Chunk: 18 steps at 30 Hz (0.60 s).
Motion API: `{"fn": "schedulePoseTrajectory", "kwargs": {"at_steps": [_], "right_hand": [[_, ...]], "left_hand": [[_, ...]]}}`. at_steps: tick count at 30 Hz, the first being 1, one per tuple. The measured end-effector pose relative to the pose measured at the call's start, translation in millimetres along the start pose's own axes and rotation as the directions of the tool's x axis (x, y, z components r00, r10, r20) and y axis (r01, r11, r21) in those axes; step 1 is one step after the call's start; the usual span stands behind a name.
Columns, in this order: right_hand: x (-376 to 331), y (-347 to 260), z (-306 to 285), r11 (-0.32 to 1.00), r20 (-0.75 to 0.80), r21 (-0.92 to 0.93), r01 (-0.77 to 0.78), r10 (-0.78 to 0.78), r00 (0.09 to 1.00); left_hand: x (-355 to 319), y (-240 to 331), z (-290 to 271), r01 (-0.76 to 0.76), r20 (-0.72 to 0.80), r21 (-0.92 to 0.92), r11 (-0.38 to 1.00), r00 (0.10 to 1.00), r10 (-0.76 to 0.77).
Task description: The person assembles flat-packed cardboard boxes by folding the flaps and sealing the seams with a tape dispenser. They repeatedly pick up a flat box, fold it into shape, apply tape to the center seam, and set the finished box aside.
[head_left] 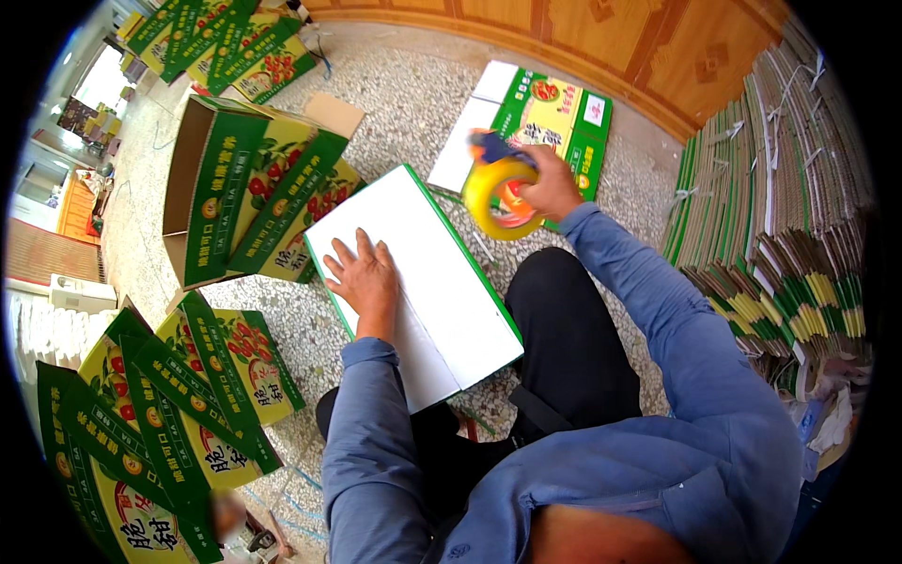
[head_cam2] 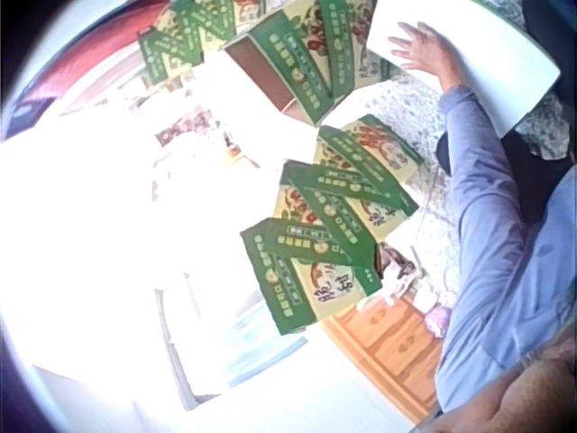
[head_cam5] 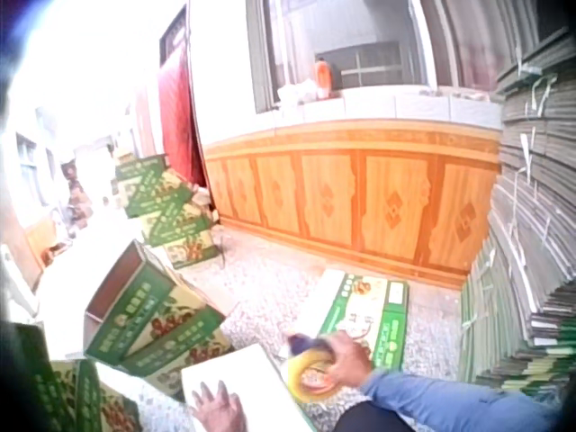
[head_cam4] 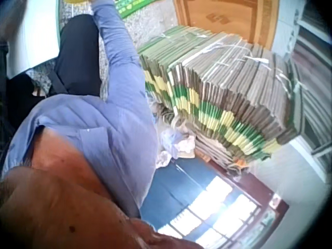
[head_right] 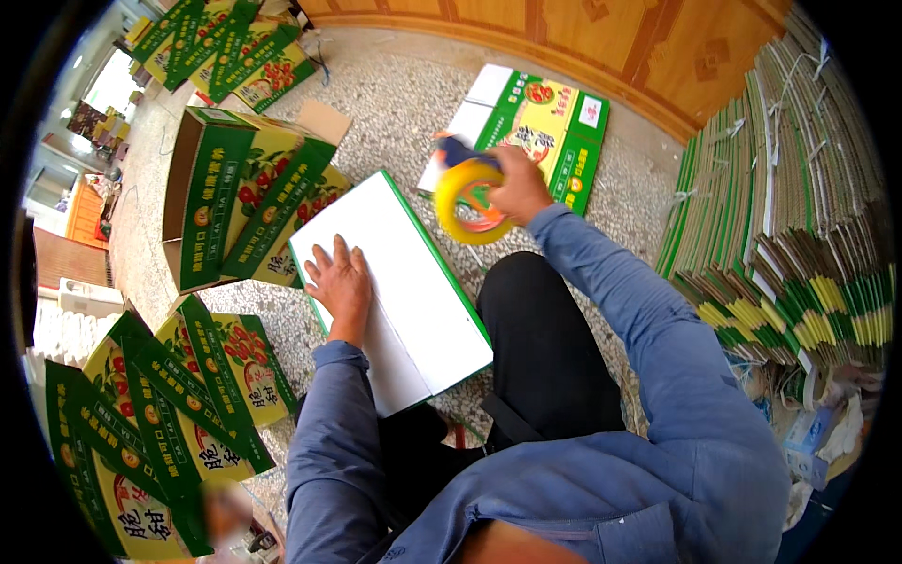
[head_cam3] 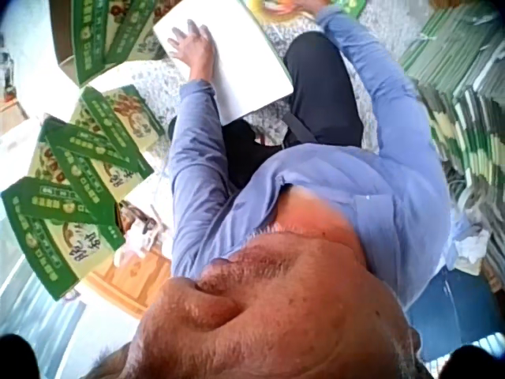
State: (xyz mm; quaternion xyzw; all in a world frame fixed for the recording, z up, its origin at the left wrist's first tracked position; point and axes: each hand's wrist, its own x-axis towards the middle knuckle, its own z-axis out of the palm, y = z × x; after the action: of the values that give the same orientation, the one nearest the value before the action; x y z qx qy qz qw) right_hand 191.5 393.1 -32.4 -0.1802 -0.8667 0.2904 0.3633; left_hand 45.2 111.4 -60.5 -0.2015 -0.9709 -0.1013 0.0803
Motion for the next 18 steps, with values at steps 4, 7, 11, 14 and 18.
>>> {"fn": "schedulePoseTrajectory", "kwargs": {"at_steps": [4,7,11,14,18], "right_hand": [[25.8,-99.0,38.8,0.933,0.105,0.033,0.359,-0.36,0.927],[11.2,-125.7,68.7,0.875,0.15,0.016,0.483,-0.48,0.864],[-3.8,-152.7,72.8,0.831,0.306,0.119,0.543,-0.551,0.776],[-2.0,-165.2,71.9,0.839,0.467,0.217,0.499,-0.538,0.701],[2.4,-155.3,68.6,0.889,0.564,0.218,0.403,-0.452,0.691]], "left_hand": [[1.5,-2.2,0.2,-0.009,-0.031,-0.095,0.995,1.0,0.006],[4.3,-16.7,3.3,-0.024,-0.08,-0.172,0.985,0.997,0.011],[14.4,-50.2,-0.8,-0.11,-0.184,-0.425,0.898,0.982,0.033],[39.4,-74.6,-3.7,-0.432,-0.224,-0.493,0.755,0.902,0.369],[36.0,-73.0,-40.3,0.634,0.636,-0.77,-0.07,0.771,-0.016]]}}
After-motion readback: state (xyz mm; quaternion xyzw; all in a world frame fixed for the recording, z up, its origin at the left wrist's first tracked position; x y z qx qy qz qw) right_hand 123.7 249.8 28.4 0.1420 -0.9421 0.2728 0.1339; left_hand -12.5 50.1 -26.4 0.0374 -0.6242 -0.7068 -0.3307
